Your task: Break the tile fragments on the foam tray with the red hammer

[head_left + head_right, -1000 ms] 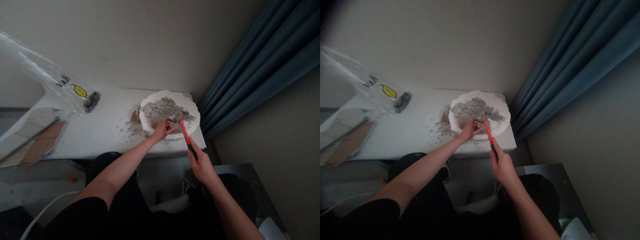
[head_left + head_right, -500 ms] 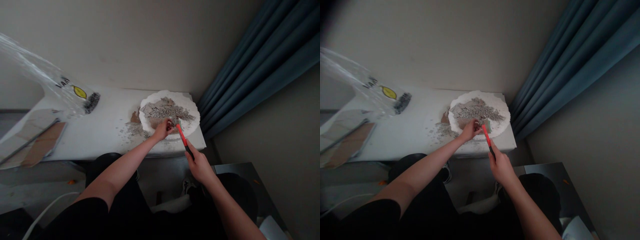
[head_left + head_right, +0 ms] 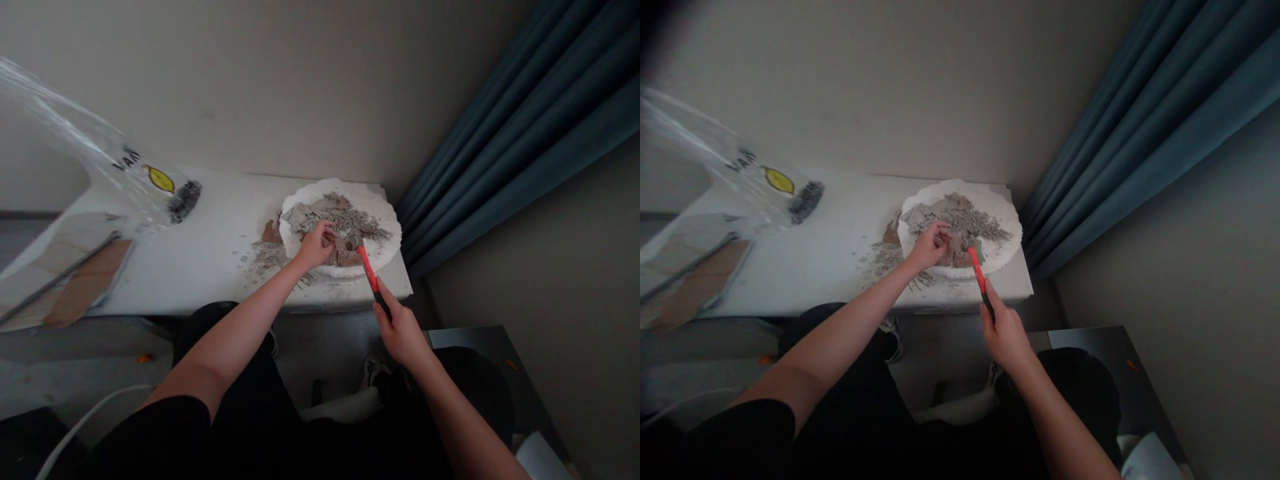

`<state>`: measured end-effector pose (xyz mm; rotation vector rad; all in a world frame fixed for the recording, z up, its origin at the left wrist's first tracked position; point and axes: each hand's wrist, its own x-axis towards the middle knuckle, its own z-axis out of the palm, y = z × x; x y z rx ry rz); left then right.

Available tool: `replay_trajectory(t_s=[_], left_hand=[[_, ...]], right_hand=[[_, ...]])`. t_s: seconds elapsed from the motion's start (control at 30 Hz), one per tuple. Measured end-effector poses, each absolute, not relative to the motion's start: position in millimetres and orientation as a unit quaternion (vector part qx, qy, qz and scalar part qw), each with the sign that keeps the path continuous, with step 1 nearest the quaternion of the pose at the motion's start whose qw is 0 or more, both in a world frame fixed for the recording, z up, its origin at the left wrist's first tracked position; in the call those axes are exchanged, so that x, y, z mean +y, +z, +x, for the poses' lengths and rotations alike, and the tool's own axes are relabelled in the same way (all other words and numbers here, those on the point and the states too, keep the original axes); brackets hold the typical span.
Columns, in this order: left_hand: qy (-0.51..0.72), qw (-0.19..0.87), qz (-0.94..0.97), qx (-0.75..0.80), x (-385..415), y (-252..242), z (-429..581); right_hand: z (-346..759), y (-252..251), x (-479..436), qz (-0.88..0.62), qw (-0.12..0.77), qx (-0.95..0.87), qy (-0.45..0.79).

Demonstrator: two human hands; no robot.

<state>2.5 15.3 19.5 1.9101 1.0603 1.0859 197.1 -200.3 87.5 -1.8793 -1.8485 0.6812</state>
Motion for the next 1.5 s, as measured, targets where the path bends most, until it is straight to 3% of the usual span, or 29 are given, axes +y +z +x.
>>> replay_trajectory(t_s=[0.2,0.43,0.53,0.63,0.73,0.93,1.37,1.5], left_hand=[[0.445,0.325,0.722,0.419,11.6,31.3,-14.1],[0.410,0.399,0.717,0.397,1.3,35.5,-41.1],[0.314,0.485,0.729,0.367,-0.5,38.7,-63.2],[0.119,0.528,0.774,0.329,-2.1,32.1,-89.2],[-0.004,0.465,0.816,0.343,-4.6,10.9,-110.8],[0.015,0.265,0.851,0.453,-11.3,-30.4,-126.9],[0.024,0.224,0.893,0.389,-22.6,-22.5,-110.5],[0.031,0.291,0.887,0.356,-29.3,2.5,-90.9]], right_hand=[[194.8,83.3,-200.8,-0.676,0.179,-0.676,0.232],[196.6,83.1,-198.7,-0.695,0.143,-0.669,0.221],[199.6,87.4,-197.9,-0.693,0.183,-0.661,0.221],[200.7,90.2,-198.5,-0.682,0.211,-0.664,0.223],[199.6,88.0,-199.2,-0.674,0.194,-0.673,0.237],[198.7,80.8,-197.7,-0.680,0.157,-0.674,0.242],[203.2,78.4,-194.0,-0.664,0.207,-0.664,0.274],[211.4,83.6,-194.8,-0.663,0.233,-0.651,0.287]])
